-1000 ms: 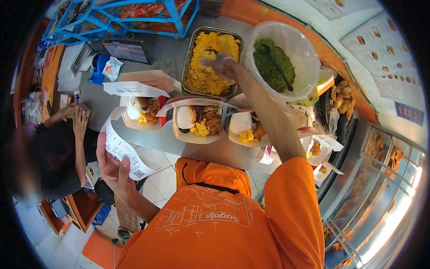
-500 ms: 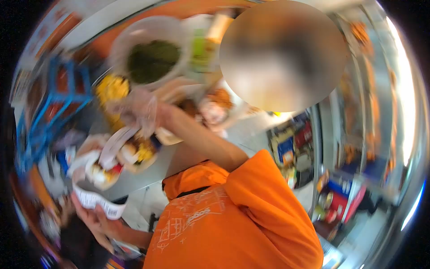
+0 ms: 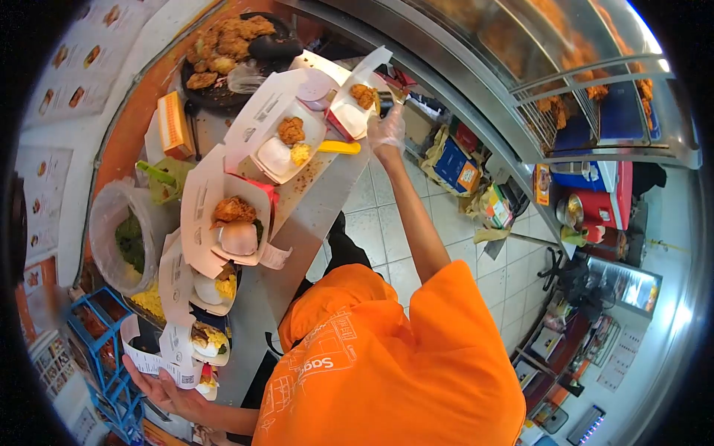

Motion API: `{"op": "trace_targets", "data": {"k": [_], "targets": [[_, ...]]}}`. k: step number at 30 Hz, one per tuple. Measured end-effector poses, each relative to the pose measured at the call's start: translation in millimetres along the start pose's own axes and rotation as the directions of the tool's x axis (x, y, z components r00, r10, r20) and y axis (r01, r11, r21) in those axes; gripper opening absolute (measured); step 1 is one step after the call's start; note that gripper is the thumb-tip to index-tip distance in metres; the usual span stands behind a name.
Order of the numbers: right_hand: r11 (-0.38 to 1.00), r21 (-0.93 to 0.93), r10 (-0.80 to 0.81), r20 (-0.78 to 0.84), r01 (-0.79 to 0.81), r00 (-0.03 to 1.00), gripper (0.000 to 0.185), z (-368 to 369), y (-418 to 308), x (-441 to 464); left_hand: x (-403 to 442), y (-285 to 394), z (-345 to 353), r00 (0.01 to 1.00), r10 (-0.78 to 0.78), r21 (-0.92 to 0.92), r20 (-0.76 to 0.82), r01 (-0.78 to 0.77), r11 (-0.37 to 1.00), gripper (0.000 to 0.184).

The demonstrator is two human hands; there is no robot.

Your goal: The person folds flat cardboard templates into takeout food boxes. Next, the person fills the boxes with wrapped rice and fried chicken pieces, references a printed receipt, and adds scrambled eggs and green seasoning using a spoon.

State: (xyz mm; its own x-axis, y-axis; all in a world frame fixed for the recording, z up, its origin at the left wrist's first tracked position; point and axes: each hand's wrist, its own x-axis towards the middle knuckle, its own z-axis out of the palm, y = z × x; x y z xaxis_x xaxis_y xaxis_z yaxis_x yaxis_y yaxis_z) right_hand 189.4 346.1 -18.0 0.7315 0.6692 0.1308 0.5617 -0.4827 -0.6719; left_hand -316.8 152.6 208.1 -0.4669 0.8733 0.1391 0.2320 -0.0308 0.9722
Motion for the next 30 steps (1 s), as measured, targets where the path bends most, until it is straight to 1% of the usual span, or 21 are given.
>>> {"op": "trace_targets", "data": {"k": [1, 2, 4, 5, 8, 10, 12, 13, 14, 15, 16, 18, 20, 21, 22, 24, 25, 26, 27, 28, 30], "targets": [[1.0, -0.008, -0.022, 0.019, 0.022, 1.0, 0.035, 3, -3, 10, 1, 2, 10, 1.0, 0.012, -0.021, 0.022, -0.011, 1.0, 0.076], [0.978, -0.204, 0.076, 0.169, -0.04, 0.983, 0.037, 1, -2, 13, 1, 5, 19, 0.999, 0.023, -0.044, 0.042, -0.021, 0.999, 0.076], [0.885, -0.4, -0.124, 0.29, 0.238, 0.949, 0.04, 30, 47, 27, 1, 8, 31, 0.998, 0.018, -0.026, 0.057, -0.017, 1.0, 0.075], [0.889, -0.395, -0.118, 0.292, 0.232, 0.949, 0.04, 34, 58, 28, 1, 9, 36, 0.998, 0.023, -0.036, 0.065, -0.021, 0.999, 0.074], [0.888, -0.369, -0.19, 0.247, 0.274, 0.95, 0.047, 32, 65, 30, 0, 13, 44, 0.996, 0.034, -0.066, 0.077, -0.029, 0.997, 0.073], [0.98, -0.169, -0.068, 0.201, 0.103, 0.977, 0.046, 15, 53, 34, -1, 12, 44, 0.997, 0.031, -0.081, 0.072, -0.025, 0.996, 0.073], [0.985, 0.027, -0.168, -0.044, 0.169, 0.985, 0.035, 13, 55, 34, 0, 10, 40, 0.998, 0.031, -0.082, 0.052, -0.026, 0.996, 0.073], [0.953, 0.295, -0.07, 0.008, 0.064, 0.998, 0.027, 17, 69, 39, 0, 10, 35, 0.999, 0.035, -0.099, 0.04, -0.03, 0.995, 0.073], [0.844, 0.533, 0.012, 0.093, -0.06, 0.996, 0.02, 25, 80, 42, 0, 9, 30, 0.999, 0.038, -0.113, 0.024, -0.035, 0.993, 0.074], [0.766, 0.618, 0.045, 0.225, -0.179, 0.973, 0.013, 5, 47, 27, 0, 7, 23, 0.999, 0.039, -0.096, 0.001, -0.039, 0.995, 0.075], [0.674, 0.674, 0.055, 0.365, -0.304, 0.929, 0.01, -22, 11, 9, 0, 6, 17, 0.999, 0.039, -0.083, -0.033, -0.041, 0.996, 0.075], [0.63, 0.66, -0.042, 0.555, -0.41, 0.831, 0.017, -49, -49, -19, -2, 5, 3, 1.0, 0.011, -0.16, -0.018, -0.013, 0.987, 0.075], [0.571, 0.629, -0.134, 0.705, -0.527, 0.697, 0.019, -62, -122, -66, -5, -1, -14, 0.994, -0.013, -0.114, -0.105, 0.001, 0.994, 0.079], [0.585, 0.607, -0.2, 0.751, -0.538, 0.63, 0.019, -62, -157, -92, -8, -2, -23, 0.99, -0.042, -0.135, -0.136, 0.024, 0.991, 0.079], [0.6, 0.584, -0.263, 0.789, -0.547, 0.555, 0.019, -59, -189, -121, -12, -15, -41, 0.982, 0.01, -0.068, -0.186, -0.023, 0.997, 0.075], [0.668, 0.471, -0.302, 0.879, -0.576, 0.369, 0.017, -44, -246, -183, -13, -2, -41, 0.963, -0.022, -0.183, -0.268, -0.029, 0.983, 0.072], [0.693, 0.46, -0.397, 0.886, -0.554, 0.239, 0.016, -37, -273, -213, -17, -7, -55, 0.958, 0.004, -0.183, -0.287, -0.059, 0.981, 0.072], [0.716, 0.459, -0.484, 0.869, -0.526, 0.099, 0.026, -30, -301, -244, -21, -3, -65, 0.952, -0.028, -0.202, -0.305, -0.036, 0.979, 0.071], [0.732, 0.467, -0.556, 0.83, -0.495, -0.04, 0.039, -21, -329, -273, -26, -4, -78, 0.944, -0.018, -0.194, -0.329, -0.049, 0.98, 0.071], [0.725, 0.675, -0.688, 0.721, -0.138, -0.083, 0.038, 11, -339, -299, -28, -4, -87, 0.939, -0.009, -0.191, -0.343, -0.06, 0.98, 0.07], [0.495, 0.823, -0.839, 0.536, 0.277, -0.092, 0.028, 22, -390, -352, -38, -8, -109, 0.922, 0.0, -0.182, -0.386, -0.076, 0.98, 0.07]]}}
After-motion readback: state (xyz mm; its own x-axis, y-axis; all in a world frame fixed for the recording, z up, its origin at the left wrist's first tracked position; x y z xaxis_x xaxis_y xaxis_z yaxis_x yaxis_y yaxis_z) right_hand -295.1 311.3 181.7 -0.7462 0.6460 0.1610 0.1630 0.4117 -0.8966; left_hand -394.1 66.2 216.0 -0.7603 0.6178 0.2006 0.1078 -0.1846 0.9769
